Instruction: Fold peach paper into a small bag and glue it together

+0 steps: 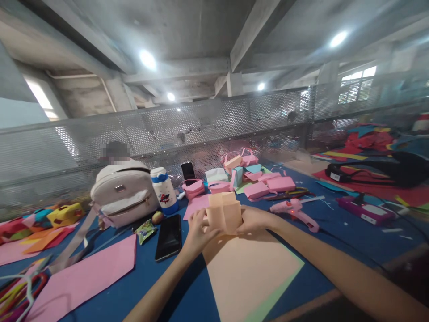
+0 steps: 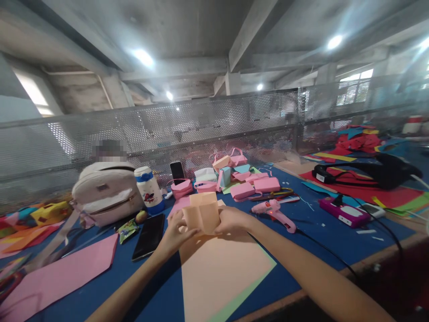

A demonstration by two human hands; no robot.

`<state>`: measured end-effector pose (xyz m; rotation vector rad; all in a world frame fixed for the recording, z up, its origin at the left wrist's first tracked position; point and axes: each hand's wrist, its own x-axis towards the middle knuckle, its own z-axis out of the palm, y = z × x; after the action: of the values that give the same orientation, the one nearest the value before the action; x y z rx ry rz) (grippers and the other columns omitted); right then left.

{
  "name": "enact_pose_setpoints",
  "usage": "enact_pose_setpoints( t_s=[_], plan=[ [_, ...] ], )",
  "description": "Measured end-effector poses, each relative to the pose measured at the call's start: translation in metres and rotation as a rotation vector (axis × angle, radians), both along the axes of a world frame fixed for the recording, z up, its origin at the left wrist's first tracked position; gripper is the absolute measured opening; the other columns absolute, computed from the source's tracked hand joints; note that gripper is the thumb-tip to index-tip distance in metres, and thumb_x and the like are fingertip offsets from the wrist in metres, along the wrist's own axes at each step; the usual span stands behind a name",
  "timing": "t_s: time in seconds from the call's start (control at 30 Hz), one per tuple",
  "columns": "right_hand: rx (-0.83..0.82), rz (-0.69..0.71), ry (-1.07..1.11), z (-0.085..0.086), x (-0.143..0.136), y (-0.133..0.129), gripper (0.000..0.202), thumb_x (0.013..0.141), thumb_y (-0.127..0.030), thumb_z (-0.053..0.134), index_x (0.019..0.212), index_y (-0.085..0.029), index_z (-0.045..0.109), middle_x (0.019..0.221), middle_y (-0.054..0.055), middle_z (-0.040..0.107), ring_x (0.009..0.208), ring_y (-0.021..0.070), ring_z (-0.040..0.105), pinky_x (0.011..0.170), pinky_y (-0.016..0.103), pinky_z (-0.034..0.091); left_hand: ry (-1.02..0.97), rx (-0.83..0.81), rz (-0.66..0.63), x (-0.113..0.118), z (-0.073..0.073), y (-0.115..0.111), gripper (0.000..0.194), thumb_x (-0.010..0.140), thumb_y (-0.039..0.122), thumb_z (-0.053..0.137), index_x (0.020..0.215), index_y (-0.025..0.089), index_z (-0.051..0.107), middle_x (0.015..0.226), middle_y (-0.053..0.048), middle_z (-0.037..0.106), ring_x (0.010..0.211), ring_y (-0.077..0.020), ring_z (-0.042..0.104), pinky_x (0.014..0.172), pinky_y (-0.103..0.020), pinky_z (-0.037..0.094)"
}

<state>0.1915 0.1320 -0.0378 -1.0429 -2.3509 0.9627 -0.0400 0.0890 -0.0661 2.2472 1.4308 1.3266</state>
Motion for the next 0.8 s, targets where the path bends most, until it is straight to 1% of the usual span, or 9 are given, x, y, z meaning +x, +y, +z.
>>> enact_pose_setpoints(
  t_s=[0.1,0.2,0.3,0.4,0.5,0.57,0.7,0.77,0.8],
  plan=[
    [-0.043,0.047,0.039,-0.004,-0.002,0.001,0.056,0.059,-0.017,0.07,0.114,-0.018,0.072,0.106,0.004,0.076,0.09,0.0248,0.069,0.07,0.025,0.054,0.036,0.009,0.009,-0.001,-0.002,0.001,0.044,0.071,0.062,0.073,0.054,0.023,0.065,0.1,-0.008,0.068,0.099,-0.0308,0.055,0.097,-0.049,0.038],
    [-0.068,0.066,0.065,-0.005,-0.004,0.0,0.052,0.059,-0.013,0.067,0.111,-0.016,0.073,0.105,0.005,0.075,0.091,0.0239,0.069,0.071,0.025,0.054,0.074,0.011,0.015,-0.001,-0.001,0.001,0.045,0.074,0.061,0.071,0.054,0.022,0.062,0.099,-0.009,0.067,0.096,-0.0305,0.056,0.095,-0.049,0.038],
    [-0.073,0.068,0.069,-0.004,-0.005,-0.002,0.055,0.06,-0.01,0.064,0.114,-0.016,0.071,0.106,0.005,0.075,0.092,0.023,0.068,0.072,0.025,0.054,0.122,0.008,0.007,-0.002,0.004,0.0,0.041,0.076,0.057,0.07,0.058,0.022,0.062,0.095,-0.008,0.066,0.092,-0.0288,0.056,0.094,-0.048,0.038],
    [-0.049,0.042,0.049,-0.001,-0.004,-0.003,0.052,0.062,-0.012,0.064,0.113,-0.016,0.071,0.105,0.004,0.076,0.093,0.0234,0.068,0.072,0.024,0.053,0.182,0.009,-0.015,-0.005,0.012,-0.002,0.031,0.072,0.05,0.075,0.064,0.022,0.065,0.095,-0.007,0.067,0.093,-0.0296,0.055,0.093,-0.048,0.037],
    [-0.023,-0.015,-0.009,0.003,-0.002,-0.004,0.041,0.064,-0.02,0.069,0.104,-0.015,0.074,0.098,0.005,0.076,0.088,0.0254,0.069,0.066,0.025,0.05,0.236,0.01,-0.046,-0.006,0.019,-0.004,0.022,0.068,0.041,0.08,0.066,0.023,0.067,0.097,-0.007,0.069,0.094,-0.0307,0.055,0.091,-0.048,0.037],
    [-0.008,-0.05,-0.055,0.006,-0.001,-0.006,0.034,0.064,-0.025,0.071,0.096,-0.015,0.075,0.093,0.006,0.077,0.082,0.0256,0.069,0.062,0.025,0.048,0.254,0.013,-0.062,-0.005,0.02,-0.005,0.017,0.067,0.035,0.08,0.071,0.023,0.068,0.096,-0.007,0.07,0.092,-0.0302,0.056,0.089,-0.046,0.038],
    [0.024,-0.082,-0.095,0.009,-0.001,-0.009,0.022,0.06,-0.028,0.076,0.078,-0.015,0.075,0.084,0.005,0.076,0.075,0.0247,0.068,0.058,0.024,0.044,0.252,0.039,-0.085,-0.003,0.019,-0.006,0.022,0.063,0.028,0.082,0.081,0.023,0.069,0.091,-0.005,0.07,0.086,-0.0287,0.059,0.088,-0.046,0.04],
    [0.043,-0.081,-0.082,0.011,-0.001,-0.01,0.017,0.06,-0.028,0.076,0.072,-0.016,0.073,0.079,0.004,0.074,0.073,0.0231,0.067,0.057,0.023,0.044,0.236,0.068,-0.091,-0.003,0.019,-0.005,0.02,0.063,0.028,0.082,0.077,0.023,0.069,0.088,-0.004,0.07,0.085,-0.0278,0.06,0.087,-0.045,0.041],
    [0.052,-0.083,-0.067,0.012,-0.002,-0.011,0.015,0.062,-0.028,0.075,0.071,-0.016,0.072,0.077,0.003,0.074,0.072,0.0221,0.067,0.057,0.023,0.044,0.221,0.09,-0.085,-0.005,0.019,-0.004,0.016,0.066,0.029,0.081,0.074,0.023,0.069,0.089,-0.004,0.069,0.085,-0.0272,0.061,0.087,-0.044,0.041]
  ],
)
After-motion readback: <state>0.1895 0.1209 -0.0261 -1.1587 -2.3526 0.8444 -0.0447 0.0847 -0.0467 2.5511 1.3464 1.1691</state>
